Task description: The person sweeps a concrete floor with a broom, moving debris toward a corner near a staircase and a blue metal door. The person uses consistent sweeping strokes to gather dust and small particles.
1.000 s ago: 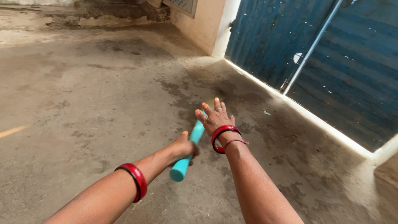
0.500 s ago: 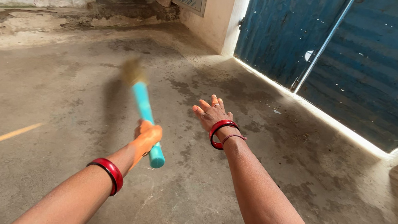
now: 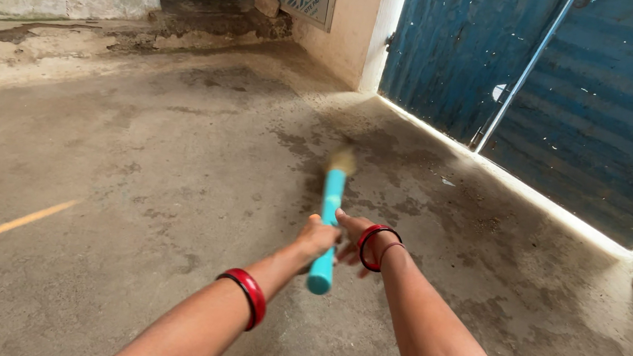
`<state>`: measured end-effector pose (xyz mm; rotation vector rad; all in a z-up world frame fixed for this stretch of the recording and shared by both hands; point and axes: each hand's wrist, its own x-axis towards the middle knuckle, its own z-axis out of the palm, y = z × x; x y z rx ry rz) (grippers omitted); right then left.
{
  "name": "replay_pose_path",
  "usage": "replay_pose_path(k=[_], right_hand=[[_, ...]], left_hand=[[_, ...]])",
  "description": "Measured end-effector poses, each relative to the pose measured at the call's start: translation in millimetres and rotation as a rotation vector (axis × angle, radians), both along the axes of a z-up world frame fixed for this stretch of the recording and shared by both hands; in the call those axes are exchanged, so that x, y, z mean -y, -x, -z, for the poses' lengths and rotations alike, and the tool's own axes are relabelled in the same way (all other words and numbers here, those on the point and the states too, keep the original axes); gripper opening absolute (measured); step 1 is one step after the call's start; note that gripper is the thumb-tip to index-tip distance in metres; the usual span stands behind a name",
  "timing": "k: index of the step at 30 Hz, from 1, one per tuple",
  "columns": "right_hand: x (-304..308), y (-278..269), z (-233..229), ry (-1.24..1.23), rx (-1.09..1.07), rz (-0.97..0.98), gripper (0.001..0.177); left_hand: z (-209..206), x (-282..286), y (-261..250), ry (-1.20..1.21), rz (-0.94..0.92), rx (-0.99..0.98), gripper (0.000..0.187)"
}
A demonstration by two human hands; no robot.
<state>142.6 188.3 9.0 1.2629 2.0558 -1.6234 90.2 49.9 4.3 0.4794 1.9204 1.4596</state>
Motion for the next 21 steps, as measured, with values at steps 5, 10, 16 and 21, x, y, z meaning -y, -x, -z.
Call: replay_pose_path(k=[5,10,16,21], right_hand=[[-3.4,32.9,9.9,-0.001,-0.309,0.272,0.056],[-3.6,51.8,-4.9,-0.145,-0.470,0.220,0.060],[40.9,14.1,-28.1,-0.969,-0.174,-0.276,0.063],[64.6,-26.3,-24.5,-1.271,0.384,-1.030,0.054]], left_hand=[[8.1,-3.3,-12.8,-0.194,0.008,0.011,0.035],[1.1,22.4,66.3,-0.179,-0.030,-0.064,0.026],[9.3,131.2,136.1,0.657,-0.305,-1.141,0.065],[-0.4,192.4,147.5,0.809,-0.152,-1.524,0.083]])
